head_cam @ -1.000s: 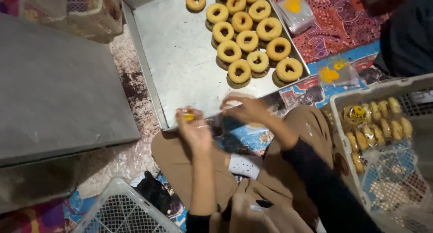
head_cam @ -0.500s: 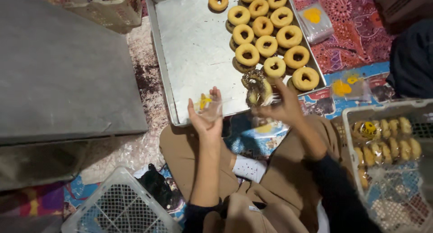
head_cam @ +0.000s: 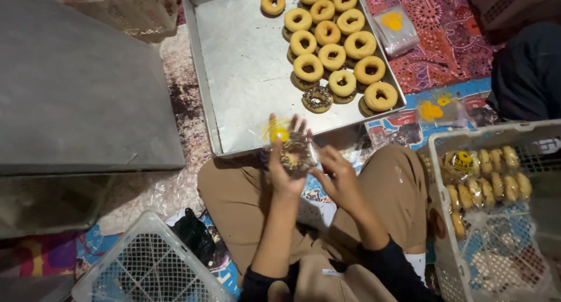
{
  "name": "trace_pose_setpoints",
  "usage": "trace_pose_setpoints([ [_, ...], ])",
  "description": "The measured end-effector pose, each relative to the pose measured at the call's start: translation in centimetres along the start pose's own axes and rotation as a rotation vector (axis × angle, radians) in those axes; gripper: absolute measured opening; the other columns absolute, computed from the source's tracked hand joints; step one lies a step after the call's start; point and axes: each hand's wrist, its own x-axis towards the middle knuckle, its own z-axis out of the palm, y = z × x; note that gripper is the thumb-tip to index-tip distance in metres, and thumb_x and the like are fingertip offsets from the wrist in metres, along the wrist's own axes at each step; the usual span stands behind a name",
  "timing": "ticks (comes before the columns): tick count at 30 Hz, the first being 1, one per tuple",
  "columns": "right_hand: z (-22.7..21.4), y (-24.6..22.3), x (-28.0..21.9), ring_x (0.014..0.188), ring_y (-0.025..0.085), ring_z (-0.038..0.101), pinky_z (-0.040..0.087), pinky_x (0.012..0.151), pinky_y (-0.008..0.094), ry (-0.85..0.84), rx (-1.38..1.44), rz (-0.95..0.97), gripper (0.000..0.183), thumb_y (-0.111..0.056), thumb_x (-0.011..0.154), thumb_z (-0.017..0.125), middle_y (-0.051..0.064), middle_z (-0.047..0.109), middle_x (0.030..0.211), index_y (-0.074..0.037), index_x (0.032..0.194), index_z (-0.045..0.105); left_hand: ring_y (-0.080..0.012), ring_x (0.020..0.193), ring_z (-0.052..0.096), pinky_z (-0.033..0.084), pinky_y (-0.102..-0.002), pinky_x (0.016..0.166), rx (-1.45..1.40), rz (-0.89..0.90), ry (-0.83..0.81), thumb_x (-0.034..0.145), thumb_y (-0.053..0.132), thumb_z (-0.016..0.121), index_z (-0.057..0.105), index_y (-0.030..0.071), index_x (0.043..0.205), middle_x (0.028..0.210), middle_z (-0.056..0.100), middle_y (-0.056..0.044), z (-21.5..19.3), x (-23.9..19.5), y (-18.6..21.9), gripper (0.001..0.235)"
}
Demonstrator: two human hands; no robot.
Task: The person sits on the floor and repeatedly picks up donuts from a metal tray, places them into small clear plastic bags, and sets the filled bags into a nearby crate. The person handles both plain and chocolate-glazed donuts one at a time.
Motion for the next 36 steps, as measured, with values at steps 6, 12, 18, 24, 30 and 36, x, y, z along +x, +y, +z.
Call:
trace_pose_setpoints([
  [6, 2.3, -0.2, 0.3, 0.069, 0.018, 0.060, 0.048, 0.065, 0.029, 0.412, -0.021, 0.030, 0.023, -0.009, 0.081, 0.089, 0.012, 0.063, 0.079, 0.003, 0.092, 0.072, -0.0261, 0.130, 0.056, 0.046, -0.042, 0.116, 0.065, -0.067, -0.136, 0.109, 0.026, 0.061, 0.030, 0.008, 0.165, 0.138, 0.056, -0.015, 0.6, -2.0, -0.6, 0.067],
  [12, 2.4, -3.6, 0.7, 0.105, 0.018, 0.067, 0.056, 0.093, 0.030, 0.558, 0.311, -0.143, 0.029, -0.003, 0.087, 0.079, 0.013, 0.068, 0.110, 0.003, 0.113, 0.067, -0.0253, 0.130, 0.057, 0.041, -0.040, 0.115, 0.095, -0.119, -0.010, 0.105, 0.021, 0.055, 0.028, 0.007, 0.164, 0.139, 0.062, -0.013, 0.1, -2.1, -0.3, 0.066],
  [18, -3.3, -2.2, 2.9, 0.083, 0.015, 0.076, 0.062, 0.074, 0.027, -0.422, 0.289, 0.151, 0.020, -0.003, 0.089, 0.079, 0.010, 0.079, 0.091, -0.002, 0.108, 0.075, -0.0246, 0.132, 0.055, 0.038, -0.040, 0.117, 0.912, 0.318, 0.225, 0.106, 0.023, 0.048, 0.052, 0.009, 0.144, 0.137, 0.062, -0.009, -1.5, -4.0, 2.1, 0.040],
  [24, -8.1, -2.6, 1.5, 0.099, 0.017, 0.072, 0.059, 0.083, 0.030, -0.293, 0.249, -0.027, 0.028, 0.003, 0.090, 0.069, 0.010, 0.073, 0.102, 0.002, 0.118, 0.064, -0.0273, 0.091, 0.067, 0.054, -0.037, 0.079, 1.657, 0.104, -0.584, 0.088, 0.014, 0.079, 0.078, 0.001, 0.098, 0.093, 0.075, -0.013, 3.9, -3.1, 6.0, 0.016],
  [30, -8.8, -5.5, 0.0, 0.076, 0.017, 0.056, 0.045, 0.071, 0.030, -0.183, 0.165, -0.168, 0.013, -0.002, 0.091, 0.074, 0.002, 0.063, 0.079, 0.000, 0.104, 0.077, -0.0293, 0.089, 0.076, 0.062, -0.036, 0.076, 1.821, 0.741, -0.965, 0.086, 0.003, 0.074, 0.070, -0.004, 0.109, 0.101, 0.073, -0.017, 10.4, -6.3, 7.6, 0.025],
  [36, -5.9, -6.1, 0.0, 0.091, 0.021, 0.053, 0.039, 0.081, 0.037, 0.037, -0.171, -0.649, 0.015, -0.023, 0.088, 0.076, -0.002, 0.059, 0.087, -0.017, 0.102, 0.076, -0.0281, 0.090, 0.075, 0.062, -0.036, 0.075, 1.873, 0.916, -0.859, 0.093, 0.000, 0.074, 0.068, -0.006, 0.114, 0.104, 0.073, -0.016, 12.5, -7.9, 8.3, 0.023],
])
